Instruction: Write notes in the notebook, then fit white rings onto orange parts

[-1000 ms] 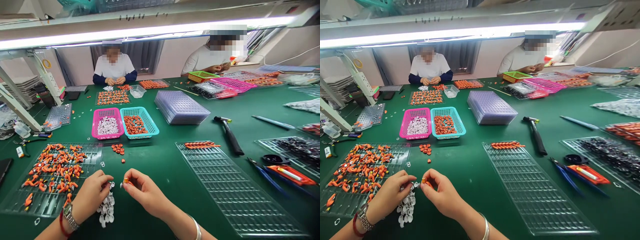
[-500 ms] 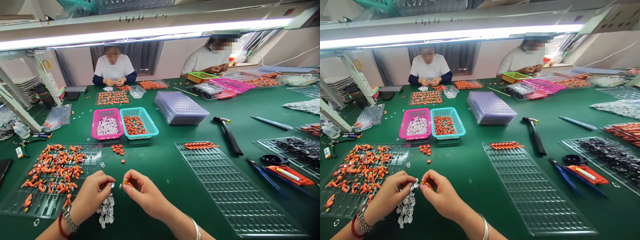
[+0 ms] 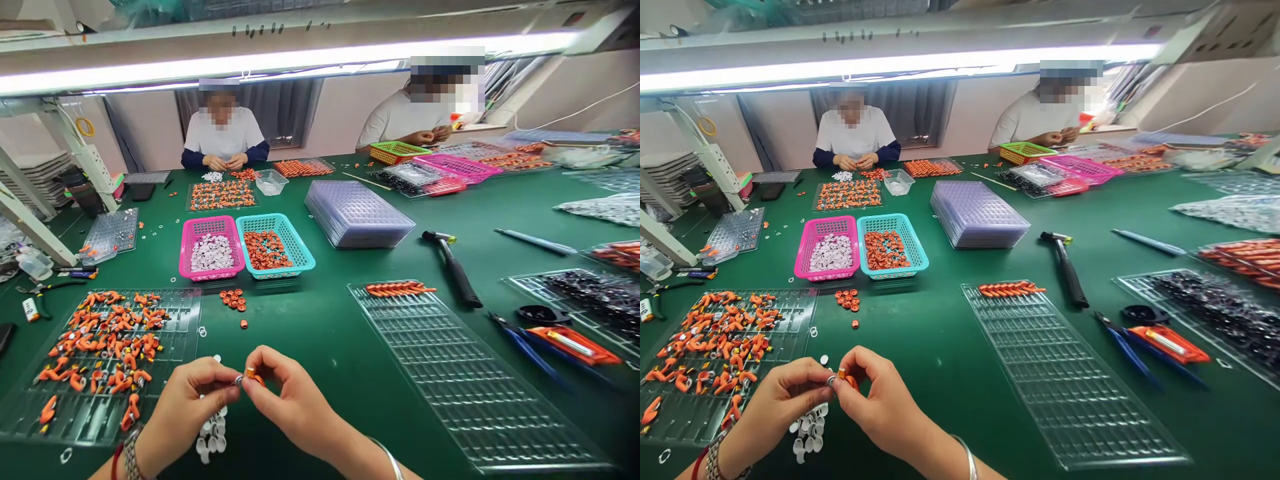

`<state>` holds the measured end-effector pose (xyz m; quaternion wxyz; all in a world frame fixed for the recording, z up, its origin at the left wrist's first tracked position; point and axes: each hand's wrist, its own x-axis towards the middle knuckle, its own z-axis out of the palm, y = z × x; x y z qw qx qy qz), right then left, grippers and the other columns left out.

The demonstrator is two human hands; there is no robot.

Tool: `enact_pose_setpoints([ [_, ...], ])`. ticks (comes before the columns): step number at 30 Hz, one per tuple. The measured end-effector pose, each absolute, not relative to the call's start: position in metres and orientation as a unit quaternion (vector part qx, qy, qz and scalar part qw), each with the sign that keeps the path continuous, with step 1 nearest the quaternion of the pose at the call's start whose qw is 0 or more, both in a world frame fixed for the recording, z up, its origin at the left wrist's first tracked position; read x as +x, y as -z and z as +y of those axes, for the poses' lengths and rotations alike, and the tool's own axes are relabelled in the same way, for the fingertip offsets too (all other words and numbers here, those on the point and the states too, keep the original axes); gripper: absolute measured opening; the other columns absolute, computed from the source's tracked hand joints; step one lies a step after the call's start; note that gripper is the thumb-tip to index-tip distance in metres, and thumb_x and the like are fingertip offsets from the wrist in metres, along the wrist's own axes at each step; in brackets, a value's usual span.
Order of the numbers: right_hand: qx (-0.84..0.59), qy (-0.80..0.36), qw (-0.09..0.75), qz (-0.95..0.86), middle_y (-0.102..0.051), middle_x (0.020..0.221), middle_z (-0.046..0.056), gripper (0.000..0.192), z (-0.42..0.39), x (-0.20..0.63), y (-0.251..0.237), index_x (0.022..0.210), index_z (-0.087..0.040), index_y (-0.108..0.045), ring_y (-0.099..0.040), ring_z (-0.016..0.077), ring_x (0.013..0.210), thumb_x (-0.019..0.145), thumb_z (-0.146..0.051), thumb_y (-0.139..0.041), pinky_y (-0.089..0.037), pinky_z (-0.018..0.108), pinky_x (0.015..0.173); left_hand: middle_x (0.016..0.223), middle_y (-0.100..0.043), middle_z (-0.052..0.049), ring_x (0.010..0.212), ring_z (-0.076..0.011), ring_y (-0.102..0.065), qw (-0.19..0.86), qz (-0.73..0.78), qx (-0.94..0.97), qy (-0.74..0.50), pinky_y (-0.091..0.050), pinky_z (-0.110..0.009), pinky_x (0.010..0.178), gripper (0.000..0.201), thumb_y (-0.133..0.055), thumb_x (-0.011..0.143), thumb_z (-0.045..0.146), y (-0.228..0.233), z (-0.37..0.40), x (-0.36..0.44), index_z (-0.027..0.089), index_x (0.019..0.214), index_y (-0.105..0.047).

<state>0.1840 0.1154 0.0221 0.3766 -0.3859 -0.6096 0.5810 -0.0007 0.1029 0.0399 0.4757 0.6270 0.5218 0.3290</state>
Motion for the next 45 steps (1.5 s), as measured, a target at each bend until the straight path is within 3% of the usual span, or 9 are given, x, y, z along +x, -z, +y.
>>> enact_pose_setpoints([
  [9, -0.382, -0.597, 0.363, -0.605, -0.045, 0.065, -0.004, 0.017, 0.115, 0.183, -0.029, 0.072, -0.021, -0.049, -0.039, 0.0129, 0.062, 0.08, -0.031, -0.06, -0.035, 0.027, 0.058, 0.069, -0.074, -0.001, 0.062, -0.0163, -0.066, 0.494, 0.527, 0.581, -0.374, -0.053, -0.023, 0.06, 0.011, -0.081, 0.066, 0.021, -0.038, 0.1, 0.001, 0.02, 0.077, -0.08],
  [24, -0.389, -0.584, 0.355, -0.618, -0.049, 0.067, -0.003, 0.011, 0.115, 0.181, -0.024, 0.074, -0.02, -0.05, -0.044, 0.0137, 0.063, 0.081, -0.026, -0.057, -0.037, 0.027, 0.06, 0.069, -0.077, 0.0, 0.063, -0.017, -0.071, 0.433, 0.518, 0.624, -0.395, -0.057, -0.022, 0.06, 0.01, -0.081, 0.068, 0.019, -0.036, 0.099, 0.001, 0.023, 0.077, -0.079],
  [35, -0.377, -0.592, 0.371, -0.608, -0.05, 0.071, -0.003, 0.005, 0.114, 0.179, -0.022, 0.081, -0.019, -0.052, -0.044, 0.0128, 0.064, 0.082, -0.024, -0.055, -0.037, 0.026, 0.06, 0.075, -0.076, 0.009, 0.068, -0.0114, -0.072, 0.422, 0.473, 0.621, -0.461, -0.059, -0.017, 0.067, 0.037, -0.074, 0.074, 0.008, -0.034, 0.092, 0.004, 0.033, 0.102, -0.069],
  [38, -0.37, -0.601, 0.375, -0.601, -0.052, 0.073, -0.001, 0.008, 0.114, 0.177, -0.02, 0.085, -0.018, -0.058, -0.046, 0.0136, 0.066, 0.082, -0.025, -0.055, -0.039, 0.027, 0.061, 0.075, -0.077, 0.01, 0.067, -0.0106, -0.072, 0.419, 0.465, 0.615, -0.48, -0.059, -0.016, 0.066, 0.038, -0.074, 0.075, 0.008, -0.034, 0.091, 0.005, 0.034, 0.102, -0.067],
  [45, -0.374, -0.583, 0.399, -0.601, -0.056, 0.069, -0.001, 0.007, 0.112, 0.173, -0.015, 0.075, -0.018, -0.058, -0.047, 0.0137, 0.063, 0.079, -0.023, -0.058, -0.039, 0.027, 0.061, 0.07, -0.076, 0.009, 0.062, -0.0106, -0.072, 0.401, 0.468, 0.613, -0.495, -0.058, -0.016, 0.062, 0.034, -0.075, 0.073, 0.007, -0.034, 0.089, 0.004, 0.03, 0.096, -0.063],
])
